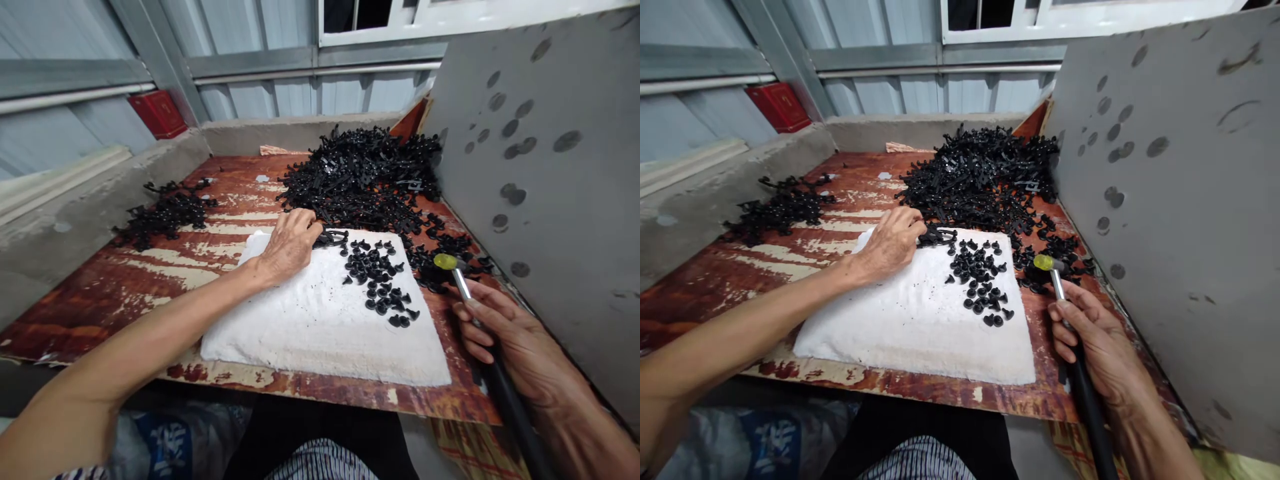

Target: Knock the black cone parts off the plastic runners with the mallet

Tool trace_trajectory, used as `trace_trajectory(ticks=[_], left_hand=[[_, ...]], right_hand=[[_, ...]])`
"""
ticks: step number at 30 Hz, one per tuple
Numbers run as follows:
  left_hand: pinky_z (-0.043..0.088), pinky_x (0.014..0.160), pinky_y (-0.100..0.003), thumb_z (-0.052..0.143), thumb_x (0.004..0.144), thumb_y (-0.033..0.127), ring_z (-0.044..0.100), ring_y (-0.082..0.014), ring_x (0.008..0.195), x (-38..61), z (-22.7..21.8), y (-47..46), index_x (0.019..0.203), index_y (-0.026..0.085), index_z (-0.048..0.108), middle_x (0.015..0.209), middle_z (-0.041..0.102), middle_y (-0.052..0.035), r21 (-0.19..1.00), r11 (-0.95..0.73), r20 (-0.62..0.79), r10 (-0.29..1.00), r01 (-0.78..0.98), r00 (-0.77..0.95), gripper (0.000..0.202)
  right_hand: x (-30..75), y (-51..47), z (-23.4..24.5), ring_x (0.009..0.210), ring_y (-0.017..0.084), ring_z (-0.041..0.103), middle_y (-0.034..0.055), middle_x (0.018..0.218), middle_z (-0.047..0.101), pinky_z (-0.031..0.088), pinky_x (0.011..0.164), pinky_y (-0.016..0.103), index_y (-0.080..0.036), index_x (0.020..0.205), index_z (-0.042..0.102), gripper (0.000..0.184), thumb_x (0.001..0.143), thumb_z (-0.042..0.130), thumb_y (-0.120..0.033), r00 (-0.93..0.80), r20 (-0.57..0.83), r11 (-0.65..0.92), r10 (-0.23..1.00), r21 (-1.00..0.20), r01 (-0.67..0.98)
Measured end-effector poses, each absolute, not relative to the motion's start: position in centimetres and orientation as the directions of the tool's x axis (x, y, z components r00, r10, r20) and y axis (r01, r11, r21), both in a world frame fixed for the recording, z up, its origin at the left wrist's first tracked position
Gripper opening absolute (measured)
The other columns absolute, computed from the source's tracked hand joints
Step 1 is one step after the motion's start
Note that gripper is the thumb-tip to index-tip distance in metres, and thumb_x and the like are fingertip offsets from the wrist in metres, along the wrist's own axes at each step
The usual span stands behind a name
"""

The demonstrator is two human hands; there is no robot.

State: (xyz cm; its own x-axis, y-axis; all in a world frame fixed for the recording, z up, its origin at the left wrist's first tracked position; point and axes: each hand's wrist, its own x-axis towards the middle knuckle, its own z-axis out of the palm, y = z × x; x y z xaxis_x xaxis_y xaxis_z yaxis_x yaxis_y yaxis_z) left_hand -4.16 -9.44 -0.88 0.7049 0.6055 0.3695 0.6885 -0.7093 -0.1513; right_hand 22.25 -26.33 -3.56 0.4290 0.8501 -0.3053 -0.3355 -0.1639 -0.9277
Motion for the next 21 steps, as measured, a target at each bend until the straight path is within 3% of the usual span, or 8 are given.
trace_trajectory(ticks=[2,7,14,21], left_hand=[[0.038,0.094,-0.046,0.037,0.091,0.01,0.044,-0.0292,0.121,-2.5,-1.1,-10.4,0.11,0.013,0.059,0.129,0.053,-0.0164,-0.114,-0.753,0.374,0.572,0.648,0.73,0.03],[0.038,0.097,-0.048,0.041,0.095,0.036,0.043,-0.0285,0.125,2.2,-2.2,-12.4,0.125,0.018,0.052,0.141,0.046,-0.0129,0.045,-0.941,0.22,0.336,0.335,0.916,0.037],[0.043,0.096,-0.041,0.04,0.095,0.024,0.052,-0.0222,0.111,-0.2,-2.4,-13.2,0.112,0.015,0.059,0.122,0.058,-0.0121,0.183,-0.958,0.287,0.269,0.223,0.92,0.027],[0.051,0.087,-0.04,0.042,0.09,0.011,0.058,-0.0226,0.105,-9.2,-2.2,-14.8,0.1,0.014,0.062,0.11,0.064,-0.0131,0.1,-0.926,0.302,0.376,0.363,0.876,0.023]], right_hand=[[22.2,-26.3,-3.5,0.036,0.002,0.033,-0.0052,0.059,0.052,0.029,0.026,0.011,-0.021,0.092,0.06,0.052,0.049,0.087,-0.031,0.425,-0.303,-0.164,0.853,-0.929,-0.332],[22.2,-26.4,-3.4,0.036,0.001,0.033,-0.005,0.059,0.053,0.029,0.027,0.011,-0.021,0.092,0.061,0.054,0.047,0.088,-0.032,0.426,-0.283,-0.152,0.86,-0.937,-0.316],[22.1,-26.4,-3.3,0.037,0.001,0.032,-0.0055,0.06,0.053,0.029,0.027,0.011,-0.02,0.094,0.06,0.054,0.049,0.087,-0.032,0.427,-0.273,-0.139,0.862,-0.938,-0.319],[22.4,-26.5,-3.9,0.036,0.002,0.033,-0.005,0.06,0.053,0.03,0.027,0.011,-0.021,0.094,0.061,0.052,0.051,0.087,-0.031,0.421,-0.274,-0.14,0.864,-0.936,-0.322]])
